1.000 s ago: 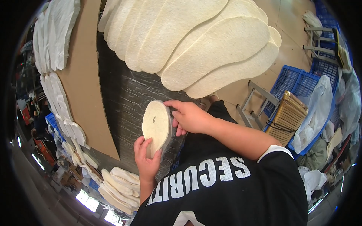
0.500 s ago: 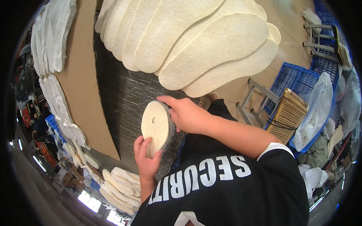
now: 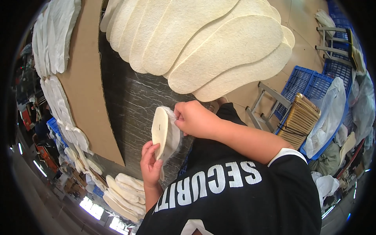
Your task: The recorder is attaching a white furry lining to beige shoe insole bases at a factory workstation.
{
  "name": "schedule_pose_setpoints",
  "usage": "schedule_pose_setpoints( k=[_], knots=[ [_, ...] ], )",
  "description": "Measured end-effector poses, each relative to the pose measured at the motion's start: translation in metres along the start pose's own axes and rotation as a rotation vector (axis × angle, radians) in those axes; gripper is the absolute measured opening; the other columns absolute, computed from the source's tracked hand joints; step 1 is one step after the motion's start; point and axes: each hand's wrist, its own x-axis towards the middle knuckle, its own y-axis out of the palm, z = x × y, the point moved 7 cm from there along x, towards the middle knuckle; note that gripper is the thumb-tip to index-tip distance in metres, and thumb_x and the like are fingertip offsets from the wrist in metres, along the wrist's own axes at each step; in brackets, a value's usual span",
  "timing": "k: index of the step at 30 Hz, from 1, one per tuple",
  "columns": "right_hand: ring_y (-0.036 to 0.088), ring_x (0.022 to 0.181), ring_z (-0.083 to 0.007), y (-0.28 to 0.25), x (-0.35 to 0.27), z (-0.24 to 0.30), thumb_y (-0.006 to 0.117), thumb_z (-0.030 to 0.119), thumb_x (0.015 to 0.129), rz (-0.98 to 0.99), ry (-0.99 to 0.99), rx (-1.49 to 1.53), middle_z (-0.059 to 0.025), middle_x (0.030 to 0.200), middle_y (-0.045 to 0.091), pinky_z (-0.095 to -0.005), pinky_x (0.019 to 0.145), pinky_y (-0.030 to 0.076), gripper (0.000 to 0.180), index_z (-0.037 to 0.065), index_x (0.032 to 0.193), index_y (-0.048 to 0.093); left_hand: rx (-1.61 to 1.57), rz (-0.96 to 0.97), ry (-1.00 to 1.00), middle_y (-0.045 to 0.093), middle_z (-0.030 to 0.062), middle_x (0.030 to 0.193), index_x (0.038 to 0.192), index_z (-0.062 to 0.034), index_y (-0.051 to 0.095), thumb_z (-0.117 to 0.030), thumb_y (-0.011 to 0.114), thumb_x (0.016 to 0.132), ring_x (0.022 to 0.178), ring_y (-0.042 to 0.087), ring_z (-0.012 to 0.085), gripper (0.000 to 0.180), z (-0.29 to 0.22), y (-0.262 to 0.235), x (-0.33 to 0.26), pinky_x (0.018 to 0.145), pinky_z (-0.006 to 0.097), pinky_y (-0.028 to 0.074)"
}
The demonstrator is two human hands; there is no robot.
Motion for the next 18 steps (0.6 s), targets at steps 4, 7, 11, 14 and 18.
schedule_pose_setpoints(
  k=[4,7,11,14,18],
  knots=[
    [0.066,0.055,-0.0196,-0.001,-0.001,-0.003,0.057,0.000,0.081,-0.057,0.021,-0.055,-0.0134,0.063,0.062,-0.0314,0.049,0.050,0.007,-0.005,0.077,0.055,-0.250,-0.153,-0.058,0.047,0.0175,0.125,0.119,0.0055,0.055,-0.037,0.064,0.079,0.104,0.057,0.0293,0.059,0.009,-0.015,-0.006,0.078,0.035,0.049],
    [0.066,0.055,-0.0204,-0.001,-0.003,-0.004,0.056,0.000,0.081,-0.081,0.052,-0.065,-0.0147,0.063,0.062,-0.0323,0.049,0.051,0.008,-0.004,0.074,0.055,-0.673,-0.292,-0.076,0.044,0.0165,0.128,0.118,0.0080,0.055,-0.026,0.064,0.079,0.108,0.054,0.0264,0.052,0.009,-0.032,-0.010,0.089,0.036,0.047],
    [0.066,0.055,-0.0202,0.000,-0.005,-0.004,0.056,0.001,0.085,-0.074,0.061,-0.066,-0.0142,0.064,0.062,-0.0321,0.050,0.050,0.009,-0.004,0.092,0.052,-0.130,-0.329,0.070,0.045,0.0155,0.125,0.116,0.0046,0.057,-0.018,0.070,0.075,0.109,0.052,0.0278,0.049,-0.001,-0.036,-0.015,0.092,0.036,0.044],
    [0.064,0.054,-0.0205,-0.001,-0.012,-0.010,0.054,0.001,0.089,-0.139,-0.042,-0.189,-0.0129,0.066,0.061,-0.0317,0.051,0.050,0.021,-0.001,0.109,0.046,0.402,-0.217,0.201,0.046,0.0164,0.123,0.114,-0.0023,0.060,-0.010,0.078,0.066,0.108,0.050,0.0286,0.051,-0.024,-0.016,-0.011,0.093,0.037,0.042],
    [0.064,0.054,-0.0212,0.000,-0.015,-0.007,0.044,0.000,0.092,-0.112,-0.064,-0.333,-0.0127,0.069,0.061,-0.0327,0.053,0.051,0.033,0.005,0.125,0.040,0.424,-0.198,0.207,0.046,0.0169,0.123,0.114,-0.0015,0.060,-0.010,0.077,0.067,0.108,0.051,0.0290,0.051,-0.028,-0.008,-0.008,0.092,0.037,0.043]
  ],
)
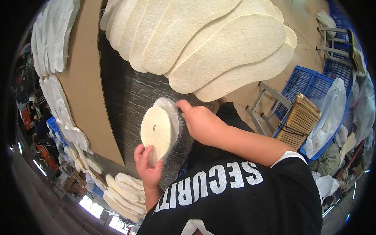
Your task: The recorder is attaching a white furry lining to beige shoe insole bases at a factory workstation.
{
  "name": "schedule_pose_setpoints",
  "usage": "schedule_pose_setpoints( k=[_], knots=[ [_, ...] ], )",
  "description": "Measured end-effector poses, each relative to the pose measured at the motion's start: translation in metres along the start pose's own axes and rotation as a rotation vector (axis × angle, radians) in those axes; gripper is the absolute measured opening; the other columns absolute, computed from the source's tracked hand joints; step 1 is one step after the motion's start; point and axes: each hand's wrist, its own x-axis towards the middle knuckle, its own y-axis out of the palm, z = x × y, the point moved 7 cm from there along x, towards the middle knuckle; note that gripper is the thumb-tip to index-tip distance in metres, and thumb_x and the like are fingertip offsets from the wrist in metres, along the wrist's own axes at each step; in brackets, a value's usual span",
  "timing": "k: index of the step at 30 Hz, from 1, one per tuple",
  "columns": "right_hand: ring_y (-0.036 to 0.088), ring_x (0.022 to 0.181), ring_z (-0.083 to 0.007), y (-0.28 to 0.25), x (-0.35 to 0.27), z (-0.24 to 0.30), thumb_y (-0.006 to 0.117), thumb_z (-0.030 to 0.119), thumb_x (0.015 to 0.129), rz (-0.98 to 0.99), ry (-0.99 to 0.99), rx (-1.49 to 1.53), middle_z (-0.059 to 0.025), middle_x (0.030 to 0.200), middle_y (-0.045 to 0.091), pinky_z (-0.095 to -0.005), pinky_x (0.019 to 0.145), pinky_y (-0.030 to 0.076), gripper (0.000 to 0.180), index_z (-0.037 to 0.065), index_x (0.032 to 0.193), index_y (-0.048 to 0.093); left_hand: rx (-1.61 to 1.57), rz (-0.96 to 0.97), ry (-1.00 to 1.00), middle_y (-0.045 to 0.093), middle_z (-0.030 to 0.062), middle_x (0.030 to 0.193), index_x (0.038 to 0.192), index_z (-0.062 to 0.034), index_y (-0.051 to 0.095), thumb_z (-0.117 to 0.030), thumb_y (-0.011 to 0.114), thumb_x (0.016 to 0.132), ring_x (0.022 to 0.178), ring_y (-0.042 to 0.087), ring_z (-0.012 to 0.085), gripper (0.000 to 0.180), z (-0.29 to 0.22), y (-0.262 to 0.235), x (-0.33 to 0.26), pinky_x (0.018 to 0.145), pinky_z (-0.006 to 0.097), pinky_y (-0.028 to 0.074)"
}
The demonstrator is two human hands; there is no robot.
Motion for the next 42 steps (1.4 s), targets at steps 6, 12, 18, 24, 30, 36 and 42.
schedule_pose_setpoints(
  k=[6,12,18,24,30,36,42],
  knots=[
    [0.059,0.050,-0.0160,-0.011,0.014,0.016,0.038,0.000,0.094,0.094,0.062,0.284,-0.0079,0.065,0.057,-0.0305,0.052,0.050,0.046,0.008,0.139,0.038,0.077,0.031,0.027,0.046,0.0179,0.123,0.115,-0.0017,0.059,-0.008,0.077,0.066,0.107,0.052,0.0306,0.053,-0.004,0.001,0.005,0.092,0.038,0.043],
    [0.056,0.049,-0.0138,-0.010,0.020,0.017,0.035,0.002,0.096,0.189,0.131,0.342,-0.0061,0.065,0.056,-0.0285,0.051,0.048,0.042,0.008,0.136,0.045,0.107,0.056,0.021,0.047,0.0187,0.123,0.117,-0.0017,0.058,-0.009,0.076,0.067,0.107,0.052,0.0316,0.054,-0.004,0.004,0.009,0.092,0.038,0.043],
    [0.056,0.049,-0.0140,-0.009,0.020,0.015,0.035,0.002,0.096,0.143,0.086,0.333,-0.0065,0.065,0.055,-0.0290,0.051,0.049,0.041,0.007,0.134,0.047,0.096,0.048,0.028,0.048,0.0191,0.122,0.118,-0.0015,0.057,-0.011,0.076,0.068,0.107,0.052,0.0325,0.054,-0.003,0.005,0.014,0.091,0.039,0.044],
    [0.056,0.050,-0.0142,-0.008,0.021,0.016,0.036,0.002,0.095,0.154,0.097,0.347,-0.0062,0.066,0.054,-0.0287,0.051,0.050,0.040,0.007,0.133,0.048,0.101,0.070,0.025,0.048,0.0191,0.122,0.118,-0.0008,0.057,-0.013,0.075,0.069,0.108,0.052,0.0326,0.054,-0.004,0.006,0.018,0.092,0.039,0.043],
    [0.056,0.050,-0.0141,-0.008,0.022,0.013,0.036,0.002,0.095,0.146,0.084,0.334,-0.0057,0.066,0.053,-0.0285,0.051,0.050,0.040,0.007,0.133,0.049,0.062,0.083,0.005,0.048,0.0192,0.122,0.118,-0.0006,0.057,-0.012,0.075,0.069,0.108,0.052,0.0322,0.053,-0.002,0.007,0.019,0.093,0.038,0.043],
    [0.056,0.049,-0.0144,-0.009,0.021,0.016,0.036,0.001,0.094,0.146,0.068,0.340,-0.0058,0.065,0.052,-0.0289,0.051,0.050,0.041,0.005,0.133,0.048,0.044,0.103,-0.023,0.047,0.0189,0.123,0.118,0.0001,0.056,-0.007,0.077,0.066,0.107,0.052,0.0318,0.057,-0.001,0.011,0.020,0.092,0.038,0.043],
    [0.056,0.050,-0.0148,-0.008,0.021,0.015,0.035,-0.001,0.093,0.150,0.067,0.306,-0.0057,0.064,0.051,-0.0293,0.052,0.050,0.043,0.004,0.134,0.047,0.112,0.110,-0.016,0.047,0.0194,0.123,0.117,0.0011,0.056,-0.005,0.081,0.062,0.108,0.053,0.0323,0.061,-0.003,0.013,0.021,0.092,0.038,0.044]
  ],
)
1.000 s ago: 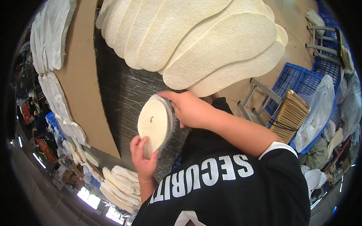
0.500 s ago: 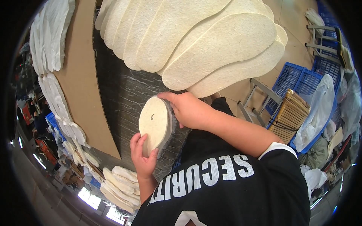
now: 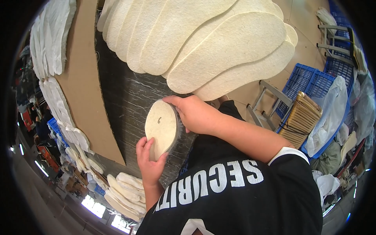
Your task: The recorder is attaching a white furry lining to beige shoe insole bases at a factory workstation.
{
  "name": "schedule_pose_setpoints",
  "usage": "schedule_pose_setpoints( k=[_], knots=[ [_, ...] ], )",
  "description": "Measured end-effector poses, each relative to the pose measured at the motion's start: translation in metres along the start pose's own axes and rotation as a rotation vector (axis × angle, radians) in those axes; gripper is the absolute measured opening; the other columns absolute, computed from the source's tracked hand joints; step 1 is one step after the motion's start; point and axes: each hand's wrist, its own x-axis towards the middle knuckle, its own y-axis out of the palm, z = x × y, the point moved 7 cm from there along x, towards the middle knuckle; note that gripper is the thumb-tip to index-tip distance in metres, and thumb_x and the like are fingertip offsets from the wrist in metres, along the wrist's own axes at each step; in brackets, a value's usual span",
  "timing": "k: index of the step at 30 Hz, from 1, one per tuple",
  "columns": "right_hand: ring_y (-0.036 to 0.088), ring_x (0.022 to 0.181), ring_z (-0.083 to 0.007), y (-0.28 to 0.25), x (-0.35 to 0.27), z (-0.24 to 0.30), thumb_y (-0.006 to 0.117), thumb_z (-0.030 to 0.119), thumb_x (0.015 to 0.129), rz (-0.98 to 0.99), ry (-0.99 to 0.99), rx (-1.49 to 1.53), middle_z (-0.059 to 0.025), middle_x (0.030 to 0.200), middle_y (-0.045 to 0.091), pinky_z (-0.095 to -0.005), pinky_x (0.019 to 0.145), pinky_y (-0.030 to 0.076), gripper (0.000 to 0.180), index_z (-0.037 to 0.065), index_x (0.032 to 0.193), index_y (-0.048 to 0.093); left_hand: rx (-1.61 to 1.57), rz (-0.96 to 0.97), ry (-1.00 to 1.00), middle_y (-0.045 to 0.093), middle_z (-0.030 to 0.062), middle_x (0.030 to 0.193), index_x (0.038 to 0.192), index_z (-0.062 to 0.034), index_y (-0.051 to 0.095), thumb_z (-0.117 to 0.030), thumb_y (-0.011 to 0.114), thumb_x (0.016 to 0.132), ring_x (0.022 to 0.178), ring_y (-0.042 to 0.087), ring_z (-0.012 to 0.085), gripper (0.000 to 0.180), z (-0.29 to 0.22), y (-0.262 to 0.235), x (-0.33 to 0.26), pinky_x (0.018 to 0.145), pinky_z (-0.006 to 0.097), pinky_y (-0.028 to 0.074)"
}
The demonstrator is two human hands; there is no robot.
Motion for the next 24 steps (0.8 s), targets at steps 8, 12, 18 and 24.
schedule_pose_setpoints(
  k=[8,12,18,24],
  knots=[
    [0.054,0.050,-0.0143,0.000,0.001,0.000,0.040,-0.003,0.088,-0.006,-0.022,-0.009,-0.0044,0.064,0.049,-0.0289,0.051,0.049,0.046,0.002,0.134,0.047,0.000,0.003,-0.040,0.047,0.0166,0.124,0.118,-0.0020,0.056,-0.004,0.081,0.058,0.111,0.051,0.0311,0.065,0.003,0.004,0.000,0.095,0.038,0.042],
    [0.063,0.051,-0.0235,-0.002,-0.001,0.004,0.039,-0.005,0.086,-0.025,-0.047,-0.056,-0.0216,0.072,0.065,-0.0345,0.053,0.053,0.044,-0.001,0.129,0.050,0.014,0.000,-0.050,0.047,0.0167,0.124,0.117,-0.0017,0.057,-0.005,0.083,0.057,0.112,0.051,0.0314,0.066,0.002,0.006,0.001,0.095,0.038,0.042],
    [0.059,0.051,-0.0150,0.000,0.001,0.000,0.045,0.000,0.090,-0.016,-0.012,-0.068,-0.0089,0.066,0.059,-0.0299,0.053,0.049,0.043,0.004,0.133,0.046,0.042,-0.007,-0.070,0.048,0.0170,0.125,0.116,-0.0012,0.058,-0.007,0.085,0.056,0.111,0.051,0.0311,0.066,0.003,0.007,0.003,0.094,0.038,0.043],
    [0.061,0.052,-0.0170,0.002,-0.005,0.001,0.051,0.006,0.091,-0.038,0.017,-0.110,-0.0110,0.068,0.062,-0.0304,0.053,0.049,0.042,0.007,0.133,0.047,0.113,-0.002,-0.069,0.050,0.0174,0.123,0.116,-0.0022,0.059,-0.012,0.086,0.056,0.109,0.054,0.0331,0.067,0.005,0.011,0.001,0.091,0.038,0.046]
  ],
)
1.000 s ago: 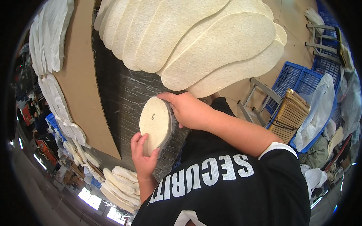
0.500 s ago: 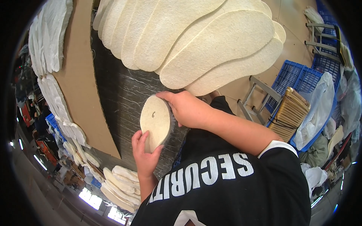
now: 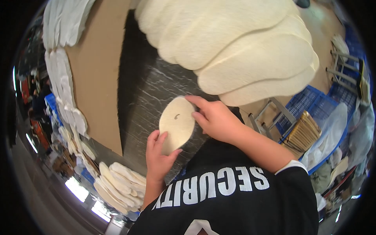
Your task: The recorder is attaching a white furry lining to beige shoe insole bases at a factory workstation.
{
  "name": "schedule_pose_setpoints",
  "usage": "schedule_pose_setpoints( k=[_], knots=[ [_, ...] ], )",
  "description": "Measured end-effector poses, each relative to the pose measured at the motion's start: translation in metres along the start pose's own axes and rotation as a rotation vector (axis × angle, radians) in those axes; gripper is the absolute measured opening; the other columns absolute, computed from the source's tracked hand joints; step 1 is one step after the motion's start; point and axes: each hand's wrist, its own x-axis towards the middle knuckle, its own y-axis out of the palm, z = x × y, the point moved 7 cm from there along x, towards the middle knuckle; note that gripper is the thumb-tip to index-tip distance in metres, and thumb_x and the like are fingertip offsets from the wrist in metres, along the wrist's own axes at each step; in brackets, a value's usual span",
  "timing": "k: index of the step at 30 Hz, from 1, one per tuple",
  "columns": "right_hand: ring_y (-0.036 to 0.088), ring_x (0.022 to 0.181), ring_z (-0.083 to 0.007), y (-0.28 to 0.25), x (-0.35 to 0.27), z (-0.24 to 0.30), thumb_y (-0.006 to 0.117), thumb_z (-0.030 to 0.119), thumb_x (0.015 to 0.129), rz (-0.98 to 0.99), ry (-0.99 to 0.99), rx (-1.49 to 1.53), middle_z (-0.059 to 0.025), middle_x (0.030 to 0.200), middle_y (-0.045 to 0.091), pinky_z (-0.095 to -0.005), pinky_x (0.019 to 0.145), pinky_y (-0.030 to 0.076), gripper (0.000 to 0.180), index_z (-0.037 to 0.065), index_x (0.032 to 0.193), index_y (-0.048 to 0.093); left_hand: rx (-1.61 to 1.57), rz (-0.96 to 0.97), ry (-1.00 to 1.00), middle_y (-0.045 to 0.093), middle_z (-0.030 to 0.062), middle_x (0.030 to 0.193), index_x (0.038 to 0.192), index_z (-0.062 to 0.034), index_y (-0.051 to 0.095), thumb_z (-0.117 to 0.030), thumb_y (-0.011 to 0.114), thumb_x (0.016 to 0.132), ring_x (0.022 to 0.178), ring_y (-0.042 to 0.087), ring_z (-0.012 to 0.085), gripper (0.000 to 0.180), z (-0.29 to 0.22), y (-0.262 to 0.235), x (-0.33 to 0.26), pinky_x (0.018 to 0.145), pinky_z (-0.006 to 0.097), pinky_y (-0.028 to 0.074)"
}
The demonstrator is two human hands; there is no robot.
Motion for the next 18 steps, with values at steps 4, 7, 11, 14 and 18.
schedule_pose_setpoints(
  k=[4,7,11,14,18],
  knots=[
    [0.060,0.050,-0.0157,0.002,-0.002,-0.003,0.056,0.005,0.089,-0.060,0.009,-0.034,-0.0094,0.066,0.060,-0.0291,0.051,0.049,0.045,0.008,0.133,0.047,0.001,-0.012,0.018,0.052,0.0170,0.122,0.115,-0.0032,0.060,-0.019,0.086,0.056,0.106,0.054,0.0339,0.066,0.000,-0.001,-0.002,0.088,0.039,0.048],
    [0.058,0.052,-0.0097,0.005,-0.003,-0.005,0.056,0.000,0.089,-0.081,0.011,-0.027,-0.0038,0.068,0.057,-0.0250,0.049,0.047,0.047,0.006,0.134,0.046,-0.013,-0.006,0.036,0.052,0.0162,0.121,0.114,-0.0022,0.060,-0.019,0.086,0.056,0.103,0.055,0.0330,0.066,0.000,-0.001,-0.003,0.085,0.039,0.048],
    [0.057,0.053,-0.0091,0.005,-0.002,-0.010,0.056,-0.001,0.089,-0.118,0.060,-0.084,-0.0034,0.069,0.057,-0.0232,0.050,0.048,0.048,0.005,0.135,0.045,-0.103,-0.002,0.059,0.052,0.0166,0.120,0.114,0.0001,0.059,-0.018,0.083,0.059,0.099,0.055,0.0329,0.063,0.003,-0.001,0.001,0.083,0.040,0.048],
    [0.057,0.054,-0.0088,0.002,-0.006,-0.015,0.056,-0.002,0.089,-0.158,0.063,-0.096,-0.0035,0.070,0.057,-0.0226,0.050,0.048,0.048,0.004,0.135,0.045,-0.160,0.035,0.053,0.051,0.0169,0.120,0.114,0.0018,0.059,-0.017,0.082,0.060,0.098,0.055,0.0323,0.061,0.002,-0.004,0.004,0.082,0.040,0.048],
    [0.058,0.056,-0.0087,0.001,-0.006,-0.013,0.056,-0.003,0.089,-0.167,0.081,-0.107,-0.0041,0.072,0.058,-0.0225,0.050,0.049,0.049,0.001,0.136,0.043,-0.194,0.059,0.032,0.051,0.0163,0.121,0.114,0.0032,0.058,-0.017,0.081,0.061,0.098,0.055,0.0317,0.062,0.005,-0.006,0.007,0.082,0.040,0.048]
  ],
)
